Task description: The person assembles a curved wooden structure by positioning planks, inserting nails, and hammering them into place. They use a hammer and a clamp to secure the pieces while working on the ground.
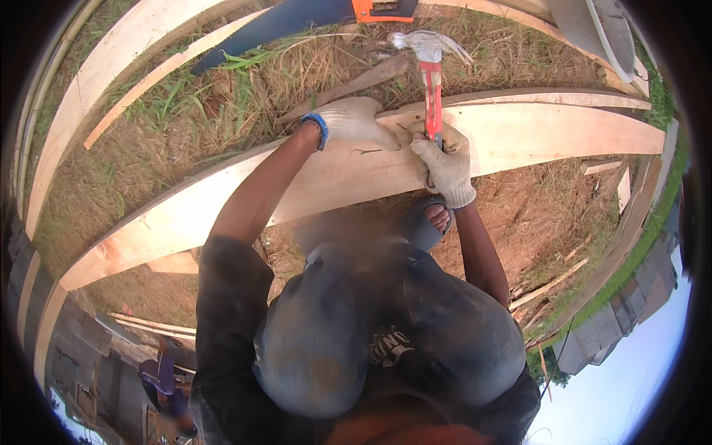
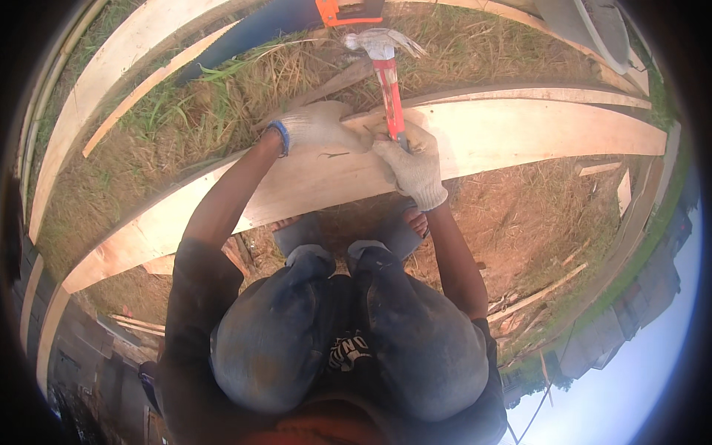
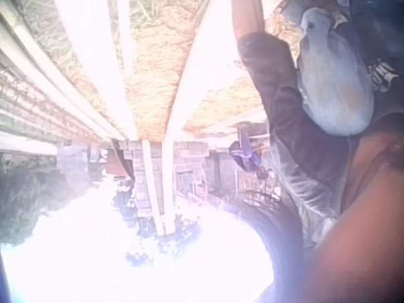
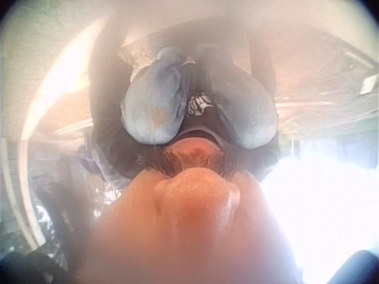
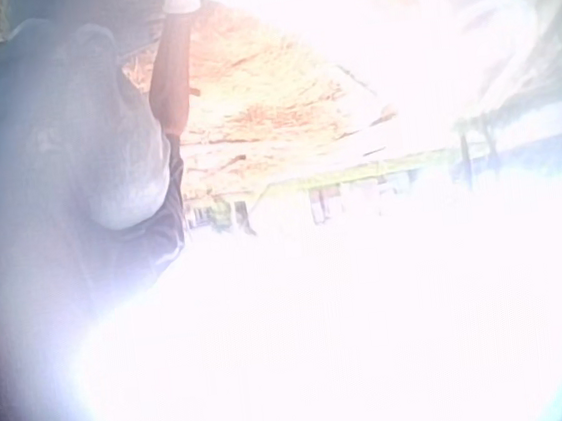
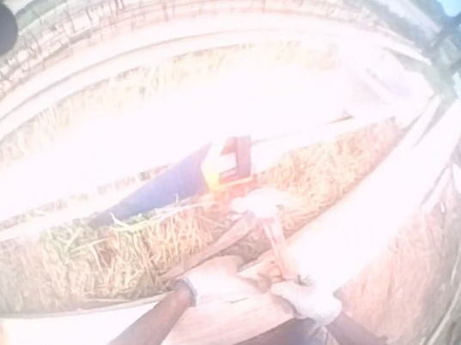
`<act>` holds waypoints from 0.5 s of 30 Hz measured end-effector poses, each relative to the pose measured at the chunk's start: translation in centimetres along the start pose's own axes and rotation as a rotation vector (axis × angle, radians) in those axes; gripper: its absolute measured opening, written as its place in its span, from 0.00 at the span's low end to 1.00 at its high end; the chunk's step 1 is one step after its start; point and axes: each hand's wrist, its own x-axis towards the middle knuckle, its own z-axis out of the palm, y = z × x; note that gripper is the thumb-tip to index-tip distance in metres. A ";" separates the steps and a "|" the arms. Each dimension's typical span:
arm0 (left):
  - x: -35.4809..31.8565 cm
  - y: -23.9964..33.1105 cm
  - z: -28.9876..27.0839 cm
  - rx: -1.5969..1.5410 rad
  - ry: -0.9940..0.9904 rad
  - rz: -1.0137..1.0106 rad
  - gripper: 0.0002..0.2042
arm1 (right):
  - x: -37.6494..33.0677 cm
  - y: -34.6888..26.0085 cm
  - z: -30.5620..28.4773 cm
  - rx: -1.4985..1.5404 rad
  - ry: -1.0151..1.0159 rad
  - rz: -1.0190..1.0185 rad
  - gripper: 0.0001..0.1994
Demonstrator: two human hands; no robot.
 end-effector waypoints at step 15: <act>0.3 2.5 -2.2 -0.395 -0.390 -0.104 0.27 | -0.6 -4.9 -1.1 -0.057 -0.036 0.273 0.13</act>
